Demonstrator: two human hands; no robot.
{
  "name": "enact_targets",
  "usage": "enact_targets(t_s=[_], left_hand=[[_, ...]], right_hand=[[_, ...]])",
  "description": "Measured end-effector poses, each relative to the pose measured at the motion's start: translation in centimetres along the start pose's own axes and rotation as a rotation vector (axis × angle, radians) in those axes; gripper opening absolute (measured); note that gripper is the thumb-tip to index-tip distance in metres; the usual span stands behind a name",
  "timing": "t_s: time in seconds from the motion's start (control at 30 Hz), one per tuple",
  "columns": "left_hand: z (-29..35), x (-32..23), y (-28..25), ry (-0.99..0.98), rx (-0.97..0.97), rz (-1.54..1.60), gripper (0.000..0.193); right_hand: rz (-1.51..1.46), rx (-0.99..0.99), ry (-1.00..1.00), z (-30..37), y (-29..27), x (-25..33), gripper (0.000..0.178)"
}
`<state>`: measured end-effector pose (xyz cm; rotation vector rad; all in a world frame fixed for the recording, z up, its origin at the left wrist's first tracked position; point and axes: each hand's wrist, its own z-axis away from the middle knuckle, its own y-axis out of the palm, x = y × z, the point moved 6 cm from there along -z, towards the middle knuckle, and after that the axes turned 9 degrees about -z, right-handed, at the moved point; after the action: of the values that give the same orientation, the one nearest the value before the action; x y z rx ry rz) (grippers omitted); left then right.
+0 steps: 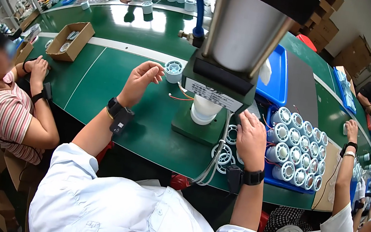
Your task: The person picks up a motor, places it into a press, and removes it to fit a plastic ring onto the top by hand. After pressing the assembly again, the person places the finished motor into a blue tray and eventually moves the tray aside.
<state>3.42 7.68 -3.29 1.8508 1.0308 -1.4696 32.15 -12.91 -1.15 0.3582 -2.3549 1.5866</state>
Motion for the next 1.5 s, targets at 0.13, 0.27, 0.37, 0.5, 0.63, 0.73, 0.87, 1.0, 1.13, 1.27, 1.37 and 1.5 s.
enact_targets(t_s=[0.13,0.27,0.37,0.5,0.63,0.73,0.87,1.0,1.13,1.27,1.37,1.5], left_hand=[[-2.7,3.2,-6.3,-0.175,-0.303,0.465,0.047],[-6.5,3.4,-12.7,-0.276,-0.789,0.877,0.06],[-8.2,5.0,-15.8,-0.256,-0.947,0.994,0.058],[-11.5,8.8,-20.1,-0.208,-0.891,0.955,0.053],[-11.8,11.6,-26.7,-0.164,-0.724,0.94,0.031],[-9.9,11.9,-26.2,-0.195,-0.65,0.685,0.02],[-5.2,6.4,-17.4,-0.229,-0.409,0.474,0.025],[0.8,0.2,-8.6,-0.25,-0.186,0.439,0.027],[5.7,0.6,-1.5,-0.409,0.122,0.411,0.024],[7.5,1.0,1.4,-0.437,0.209,0.34,0.019],[7.8,1.4,0.5,-0.402,0.169,0.344,0.018],[7.4,1.5,0.7,-0.394,0.213,0.36,0.02]], right_hand=[[-0.111,-0.055,-0.015,-0.1,-0.4,-1.0,0.037],[-0.264,-0.125,0.021,0.7,-0.6,-0.3,0.032],[-0.32,-0.163,0.052,0.8,-1.2,-0.3,0.031],[-0.42,-0.117,0.158,1.4,-1.3,-0.5,0.033],[-0.399,-0.137,0.213,1.0,-1.2,0.0,0.03],[-0.457,-0.195,0.153,0.1,-1.7,0.9,0.023],[-0.67,-0.189,0.095,-0.4,-1.6,2.5,0.035],[-0.79,-0.014,-0.074,-3.1,-1.4,7.3,0.042],[-0.7,0.121,0.112,-5.2,0.1,9.1,0.052],[-0.907,-0.082,0.173,-3.9,-0.6,7.0,0.057],[-0.763,-0.311,0.151,-1.6,-3.2,5.5,0.057],[-0.509,-0.4,0.089,5.0,-6.0,2.5,0.056]])
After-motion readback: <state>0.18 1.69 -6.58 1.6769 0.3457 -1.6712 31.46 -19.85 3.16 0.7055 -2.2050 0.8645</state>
